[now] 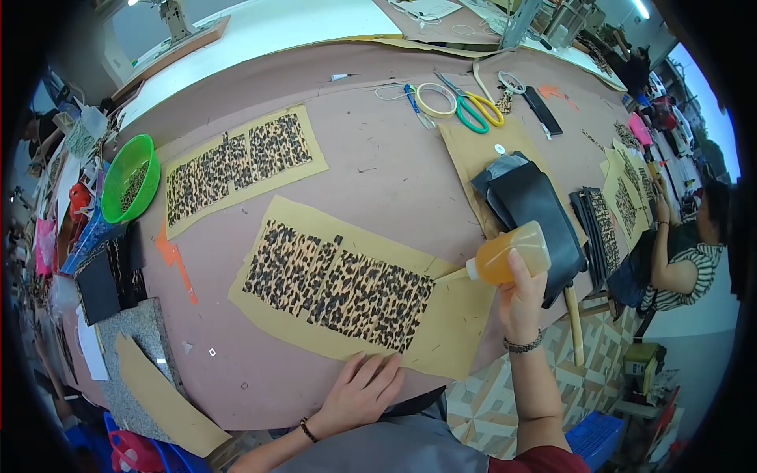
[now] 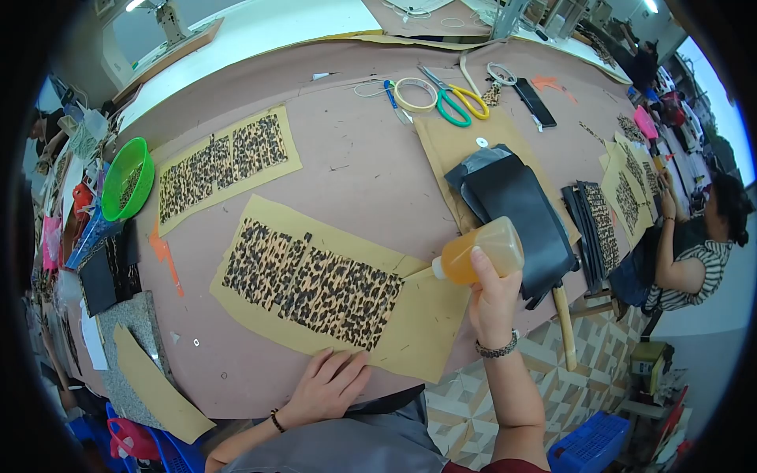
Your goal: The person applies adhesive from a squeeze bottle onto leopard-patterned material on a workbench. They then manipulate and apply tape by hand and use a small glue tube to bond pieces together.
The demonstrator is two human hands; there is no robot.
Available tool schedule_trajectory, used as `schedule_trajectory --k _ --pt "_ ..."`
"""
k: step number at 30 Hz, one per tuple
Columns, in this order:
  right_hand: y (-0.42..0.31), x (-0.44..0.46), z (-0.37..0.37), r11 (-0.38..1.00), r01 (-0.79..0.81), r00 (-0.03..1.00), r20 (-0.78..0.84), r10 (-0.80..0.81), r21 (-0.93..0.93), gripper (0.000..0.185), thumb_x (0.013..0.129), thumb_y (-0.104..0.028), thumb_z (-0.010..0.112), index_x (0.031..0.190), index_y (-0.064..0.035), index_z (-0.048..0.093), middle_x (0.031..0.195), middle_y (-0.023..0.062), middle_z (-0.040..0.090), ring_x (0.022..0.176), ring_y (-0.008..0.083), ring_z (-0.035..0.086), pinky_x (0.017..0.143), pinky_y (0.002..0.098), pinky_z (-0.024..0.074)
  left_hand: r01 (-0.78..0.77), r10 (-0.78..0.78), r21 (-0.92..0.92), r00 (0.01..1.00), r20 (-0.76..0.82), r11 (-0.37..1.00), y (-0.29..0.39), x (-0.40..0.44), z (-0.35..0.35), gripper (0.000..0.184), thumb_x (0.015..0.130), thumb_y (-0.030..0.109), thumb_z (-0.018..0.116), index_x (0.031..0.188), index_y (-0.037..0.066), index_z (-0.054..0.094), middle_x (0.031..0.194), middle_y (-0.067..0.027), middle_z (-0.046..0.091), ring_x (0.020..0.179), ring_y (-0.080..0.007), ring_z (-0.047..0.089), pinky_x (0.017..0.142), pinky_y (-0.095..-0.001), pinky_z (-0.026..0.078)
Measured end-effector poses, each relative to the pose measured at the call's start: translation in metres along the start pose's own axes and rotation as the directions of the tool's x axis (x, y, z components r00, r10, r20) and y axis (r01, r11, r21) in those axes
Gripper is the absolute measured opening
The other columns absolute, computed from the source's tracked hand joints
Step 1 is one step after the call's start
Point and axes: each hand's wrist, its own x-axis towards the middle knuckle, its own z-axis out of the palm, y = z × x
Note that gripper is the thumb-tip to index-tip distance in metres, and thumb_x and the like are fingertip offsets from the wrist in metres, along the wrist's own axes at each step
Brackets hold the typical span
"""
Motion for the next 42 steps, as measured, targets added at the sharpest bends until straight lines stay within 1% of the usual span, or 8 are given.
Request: schedule_trajectory --k 15,21,23,24,26,29,36,42 --pt "0.002 -0.018 -0.003 0.999 -0.040 0.998 0.037 0.041 -0.012 0.038 0.092 -0.014 0.061 0.125 0.0006 0.049 0.118 0.0103 0.059 0.105 0.0197 0.060 0.091 0.0341 0.0485 0.006 -0.006 -0.022 1.000 -0.006 1.000 0.000 -0.001 -0.001 0.027 0.084 0.018 0.055 0.107 0.005 0.061 0.125 -0.0109 0.057 0.110 -0.0260 0.052 0.098 -0.0446 0.040" --pt "-0.001 -0.030 0.004 0.997 -0.069 0.996 0.055 0.070 -0.024 0.043 0.090 -0.016 0.064 0.125 0.0014 0.047 0.117 0.0120 0.059 0.108 0.0257 0.060 0.092 0.0372 0.0486 0.010 -0.010 -0.031 1.000 -0.006 0.999 0.000 -0.002 0.000 0.028 0.083 0.018 0.054 0.108 0.005 0.060 0.125 -0.0110 0.056 0.111 -0.0260 0.052 0.099 -0.0446 0.039" --pt "-0.006 -0.036 0.010 0.988 -0.138 0.990 0.017 0.138 0.068 0.041 0.086 -0.008 0.067 0.122 0.0010 0.050 0.113 0.0097 0.059 0.104 0.0183 0.058 0.092 0.0330 0.0469 0.011 -0.011 -0.031 1.000 -0.006 0.999 0.000 -0.002 0.000 0.028 0.083 0.018 0.054 0.108 0.005 0.060 0.125 -0.0109 0.056 0.111 -0.0260 0.052 0.099 -0.0446 0.039" --pt "-0.004 -0.037 0.009 0.988 -0.138 0.990 0.018 0.137 0.067 0.041 0.086 -0.008 0.067 0.122 0.0010 0.050 0.113 0.0097 0.059 0.104 0.0183 0.058 0.092 0.0330 0.0469 0.012 -0.012 -0.027 1.000 -0.001 1.000 0.000 -0.002 -0.001 0.029 0.083 0.018 0.053 0.108 0.005 0.060 0.126 -0.0106 0.056 0.111 -0.0258 0.052 0.099 -0.0444 0.039" --pt "0.003 -0.041 0.004 0.995 -0.098 0.994 0.044 0.098 -0.006 0.049 0.089 -0.018 0.065 0.128 0.0020 0.044 0.119 0.0138 0.057 0.109 0.0282 0.060 0.093 0.0397 0.0484 0.013 -0.013 -0.024 1.000 0.005 1.000 0.000 -0.002 -0.001 0.029 0.083 0.018 0.053 0.108 0.005 0.060 0.126 -0.0104 0.056 0.111 -0.0256 0.052 0.099 -0.0442 0.039" --pt "0.004 -0.048 0.002 0.992 -0.123 0.990 0.068 0.124 -0.015 0.050 0.088 -0.018 0.065 0.128 0.0019 0.044 0.120 0.0148 0.057 0.109 0.0286 0.060 0.094 0.0402 0.0481 0.012 -0.012 -0.020 1.000 0.020 1.000 0.000 -0.002 -0.001 0.029 0.083 0.018 0.051 0.108 0.005 0.060 0.126 -0.0098 0.055 0.111 -0.0250 0.051 0.099 -0.0436 0.039" --pt "0.004 -0.062 0.007 0.993 -0.113 0.988 0.105 0.116 -0.039 0.051 0.085 -0.019 0.066 0.127 0.0031 0.044 0.119 0.0166 0.057 0.107 0.0312 0.061 0.093 0.0425 0.0488 0.013 -0.013 -0.023 1.000 0.014 1.000 0.000 -0.001 -0.003 0.029 0.083 0.018 0.050 0.108 0.005 0.059 0.125 -0.0097 0.055 0.111 -0.0248 0.051 0.100 -0.0429 0.039" --pt "0.000 -0.073 0.013 0.985 -0.158 0.978 0.127 0.166 -0.069 0.057 0.082 -0.023 0.069 0.127 0.0029 0.044 0.117 0.0168 0.057 0.105 0.0325 0.062 0.091 0.0435 0.0498 0.020 -0.020 -0.037 1.000 0.005 0.999 0.000 -0.001 -0.002 0.029 0.083 0.017 0.050 0.108 0.005 0.059 0.125 -0.0105 0.056 0.111 -0.0253 0.052 0.100 -0.0434 0.039"
